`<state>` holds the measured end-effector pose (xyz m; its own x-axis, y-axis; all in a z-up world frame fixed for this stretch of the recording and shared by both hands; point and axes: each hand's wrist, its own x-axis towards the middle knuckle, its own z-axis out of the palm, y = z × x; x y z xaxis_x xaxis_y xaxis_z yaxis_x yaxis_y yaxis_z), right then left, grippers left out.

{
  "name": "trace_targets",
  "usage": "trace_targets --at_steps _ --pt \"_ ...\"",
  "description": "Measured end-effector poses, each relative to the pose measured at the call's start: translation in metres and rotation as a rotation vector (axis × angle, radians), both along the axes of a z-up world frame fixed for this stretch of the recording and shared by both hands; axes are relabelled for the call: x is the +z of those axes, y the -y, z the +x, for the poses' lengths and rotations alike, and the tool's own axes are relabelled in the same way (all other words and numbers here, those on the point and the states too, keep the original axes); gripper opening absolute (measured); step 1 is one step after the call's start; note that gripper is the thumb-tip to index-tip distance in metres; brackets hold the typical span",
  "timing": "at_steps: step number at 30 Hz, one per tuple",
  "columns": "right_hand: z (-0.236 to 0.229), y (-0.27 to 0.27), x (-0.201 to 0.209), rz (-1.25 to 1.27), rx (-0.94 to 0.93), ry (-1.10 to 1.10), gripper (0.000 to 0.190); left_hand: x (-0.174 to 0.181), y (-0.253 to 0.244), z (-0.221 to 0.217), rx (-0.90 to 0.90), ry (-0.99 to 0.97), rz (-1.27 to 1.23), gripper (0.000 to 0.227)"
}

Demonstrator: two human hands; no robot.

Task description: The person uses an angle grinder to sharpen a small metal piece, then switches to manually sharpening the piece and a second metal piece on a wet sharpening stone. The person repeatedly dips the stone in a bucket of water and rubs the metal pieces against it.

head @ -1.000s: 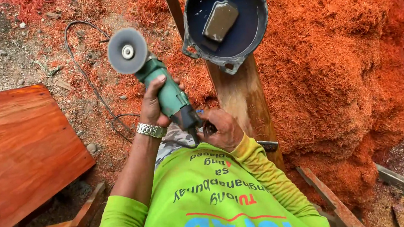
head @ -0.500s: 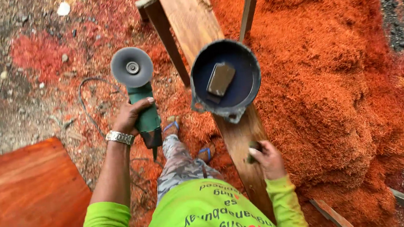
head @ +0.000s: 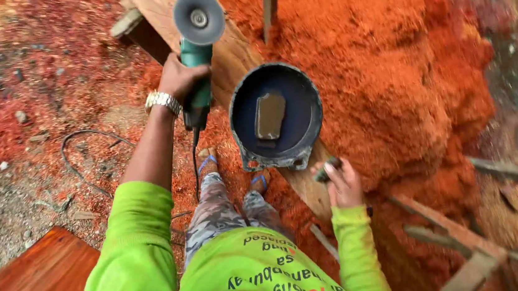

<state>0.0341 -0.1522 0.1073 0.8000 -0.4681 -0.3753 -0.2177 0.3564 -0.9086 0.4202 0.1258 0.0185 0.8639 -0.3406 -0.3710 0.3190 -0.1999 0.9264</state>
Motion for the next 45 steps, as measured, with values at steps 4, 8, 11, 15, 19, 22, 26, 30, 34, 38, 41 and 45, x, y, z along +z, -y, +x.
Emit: trace_targets --at_steps 4,8,11,15,19,22,26,30,34,38,41,45 --pt "0.074 -0.022 0.0 -0.186 -0.028 -0.22 0.028 0.0 0.024 0.021 -0.123 0.066 0.088 0.045" --pt "0.122 -0.023 -0.006 -0.423 -0.02 -0.565 0.032 0.003 0.043 0.029 -0.226 -0.053 0.219 0.066" --pt "0.151 -0.029 -0.01 -0.773 0.125 -0.789 0.025 -0.015 0.056 0.033 -0.234 0.021 0.267 0.065" --pt "0.17 -0.03 -0.049 -1.022 0.242 -0.956 0.025 -0.058 0.069 0.041 -0.251 0.201 0.429 0.066" --pt "0.162 -0.008 -0.102 -1.167 0.227 -0.858 0.025 -0.067 0.068 0.045 -0.27 0.28 0.399 0.079" --pt "0.153 0.007 -0.129 -1.138 0.23 -0.787 0.033 -0.058 0.059 0.043 -0.321 0.38 0.441 0.071" --pt "0.15 0.029 -0.159 -0.906 0.333 -1.062 0.035 -0.043 0.048 0.048 -0.275 0.326 0.483 0.06" --pt "0.151 0.026 -0.154 -0.882 0.345 -1.081 0.042 -0.053 0.042 0.042 -0.339 0.31 0.516 0.074" --pt "0.167 -0.004 -0.105 -0.806 0.298 -1.019 0.041 -0.035 0.021 0.008 -0.282 0.538 0.437 0.067" --pt "0.173 -0.01 -0.093 -0.539 0.193 -0.973 0.035 0.013 0.007 -0.033 -0.061 0.476 0.388 0.056" --pt "0.171 -0.013 -0.095 -0.254 0.005 -0.897 0.035 0.023 -0.002 -0.065 -0.027 0.544 0.364 0.046" --pt "0.172 -0.025 -0.085 -0.068 -0.098 -0.834 0.036 0.032 -0.009 -0.102 -0.069 0.59 0.334 0.038"
